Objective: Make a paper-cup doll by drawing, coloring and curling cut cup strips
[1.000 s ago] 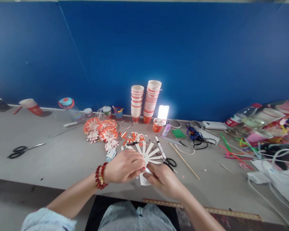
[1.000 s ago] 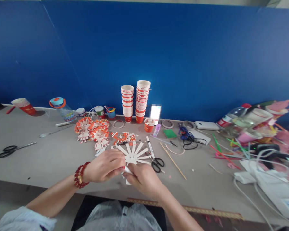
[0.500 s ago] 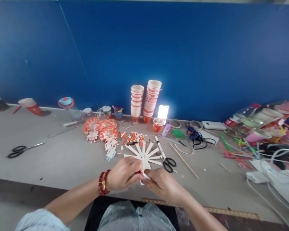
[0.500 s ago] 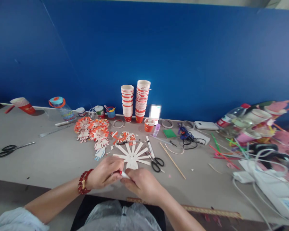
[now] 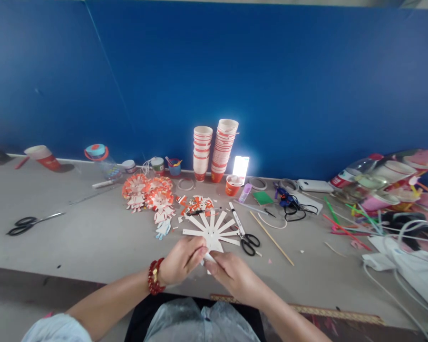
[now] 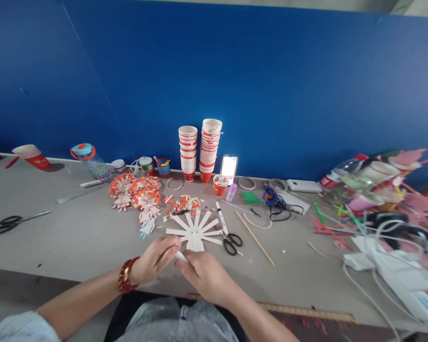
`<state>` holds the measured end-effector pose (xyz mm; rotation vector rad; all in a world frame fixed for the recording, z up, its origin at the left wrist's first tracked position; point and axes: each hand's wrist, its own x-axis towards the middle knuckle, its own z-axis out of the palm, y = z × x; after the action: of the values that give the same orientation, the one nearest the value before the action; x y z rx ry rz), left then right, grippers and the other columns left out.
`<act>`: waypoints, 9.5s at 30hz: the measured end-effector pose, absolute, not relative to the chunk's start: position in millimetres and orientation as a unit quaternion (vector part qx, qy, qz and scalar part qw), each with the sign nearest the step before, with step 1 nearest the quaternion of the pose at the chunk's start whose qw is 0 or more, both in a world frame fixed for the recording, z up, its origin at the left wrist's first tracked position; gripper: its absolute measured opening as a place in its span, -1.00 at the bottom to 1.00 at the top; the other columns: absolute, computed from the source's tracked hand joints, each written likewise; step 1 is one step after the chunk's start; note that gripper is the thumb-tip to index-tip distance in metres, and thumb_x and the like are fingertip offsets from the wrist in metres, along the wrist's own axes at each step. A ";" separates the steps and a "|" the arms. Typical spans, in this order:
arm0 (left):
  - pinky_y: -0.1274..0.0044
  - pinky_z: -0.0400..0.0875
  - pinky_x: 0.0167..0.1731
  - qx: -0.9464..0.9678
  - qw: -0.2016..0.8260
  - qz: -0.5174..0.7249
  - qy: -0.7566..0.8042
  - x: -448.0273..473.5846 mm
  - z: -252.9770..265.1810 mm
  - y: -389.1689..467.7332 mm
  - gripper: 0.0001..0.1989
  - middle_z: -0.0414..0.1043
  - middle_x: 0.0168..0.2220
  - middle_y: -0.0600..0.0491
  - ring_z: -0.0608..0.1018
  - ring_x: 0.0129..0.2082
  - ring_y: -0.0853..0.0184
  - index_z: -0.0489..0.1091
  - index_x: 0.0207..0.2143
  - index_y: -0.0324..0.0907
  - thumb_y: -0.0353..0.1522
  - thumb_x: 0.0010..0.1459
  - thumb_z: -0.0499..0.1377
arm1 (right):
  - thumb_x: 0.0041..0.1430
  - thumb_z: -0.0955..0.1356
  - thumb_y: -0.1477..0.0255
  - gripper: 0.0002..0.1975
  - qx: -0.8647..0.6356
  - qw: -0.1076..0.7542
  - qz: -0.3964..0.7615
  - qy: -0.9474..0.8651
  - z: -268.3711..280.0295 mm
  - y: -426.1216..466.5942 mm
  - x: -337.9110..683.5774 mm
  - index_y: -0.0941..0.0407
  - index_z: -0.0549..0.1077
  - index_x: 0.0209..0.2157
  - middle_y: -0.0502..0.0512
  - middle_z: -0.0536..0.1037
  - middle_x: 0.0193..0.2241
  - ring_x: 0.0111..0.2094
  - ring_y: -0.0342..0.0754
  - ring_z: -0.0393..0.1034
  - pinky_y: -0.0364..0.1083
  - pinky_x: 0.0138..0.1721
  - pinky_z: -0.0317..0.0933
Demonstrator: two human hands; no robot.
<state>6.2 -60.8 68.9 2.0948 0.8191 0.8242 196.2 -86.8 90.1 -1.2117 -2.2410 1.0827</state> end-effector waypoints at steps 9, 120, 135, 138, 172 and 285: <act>0.56 0.22 -0.39 0.772 0.343 0.366 0.390 -19.0 80.0 -63.9 -0.68 0.22 -0.49 0.12 0.28 -0.50 0.40 0.18 -0.41 -0.17 -0.27 0.39 -0.17 | 0.37 0.11 0.22 -0.63 -0.478 0.189 0.317 -0.797 83.1 -81.5 221.3 0.10 0.19 -0.49 -0.02 0.33 -0.56 -0.52 -0.14 0.19 -0.16 -0.47 -0.07; 0.42 0.39 -0.08 0.840 0.146 0.295 0.431 -29.1 34.7 -48.5 -0.79 0.41 -0.11 -0.04 0.47 -0.11 0.30 0.39 -0.26 -0.16 -0.38 0.32 -0.04 | 0.30 0.22 0.30 -0.67 -0.518 0.250 0.012 -0.818 17.4 15.9 317.6 0.09 0.44 0.00 0.17 0.55 -0.05 -0.02 0.11 0.41 0.03 -0.02 0.28; 0.35 0.36 -0.02 0.860 0.144 0.266 0.411 -21.1 29.4 -47.3 -0.78 0.43 -0.08 -0.02 0.43 -0.05 0.25 0.41 -0.23 -0.15 -0.41 0.32 -0.03 | 0.32 0.19 0.30 -0.63 -0.545 0.247 0.033 -0.800 -12.6 24.0 339.5 0.08 0.40 0.07 0.16 0.52 0.01 0.01 0.11 0.41 0.07 0.02 0.28; 0.35 0.35 0.00 0.870 0.147 0.257 0.395 -16.3 28.9 -49.1 -0.81 0.43 -0.08 -0.01 0.42 -0.02 0.24 0.41 -0.22 -0.15 -0.42 0.31 -0.01 | 0.31 0.21 0.30 -0.63 -0.535 0.256 0.046 -0.804 -9.6 25.6 334.3 0.08 0.39 0.08 0.16 0.51 0.01 0.03 0.10 0.38 0.06 0.05 0.24; 0.29 0.38 -0.03 0.846 0.072 0.272 0.452 -24.0 3.6 43.6 -0.83 0.41 -0.10 -0.07 0.44 -0.06 0.16 0.40 -0.14 -0.18 -0.40 0.22 0.12 | 0.27 0.25 0.48 -0.77 -0.450 0.380 0.025 -0.808 15.1 -7.1 274.7 0.05 0.50 -0.12 0.16 0.57 -0.19 -0.12 0.06 0.44 0.03 -0.09 0.32; 0.23 0.33 0.04 0.851 0.056 0.257 0.455 -7.6 19.4 7.5 -0.75 0.33 0.07 -0.11 0.38 0.07 0.09 0.39 -0.05 -0.15 -0.35 0.21 0.11 | 0.19 0.30 0.53 -0.66 -0.533 0.183 0.022 -0.826 15.1 54.5 231.3 0.08 0.45 0.01 0.13 0.52 -0.03 -0.03 0.03 0.35 -0.07 0.01 0.18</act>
<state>-7.6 7.5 19.4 2.5814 1.3822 0.7797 231.3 54.5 15.1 -1.5028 -2.3301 0.0625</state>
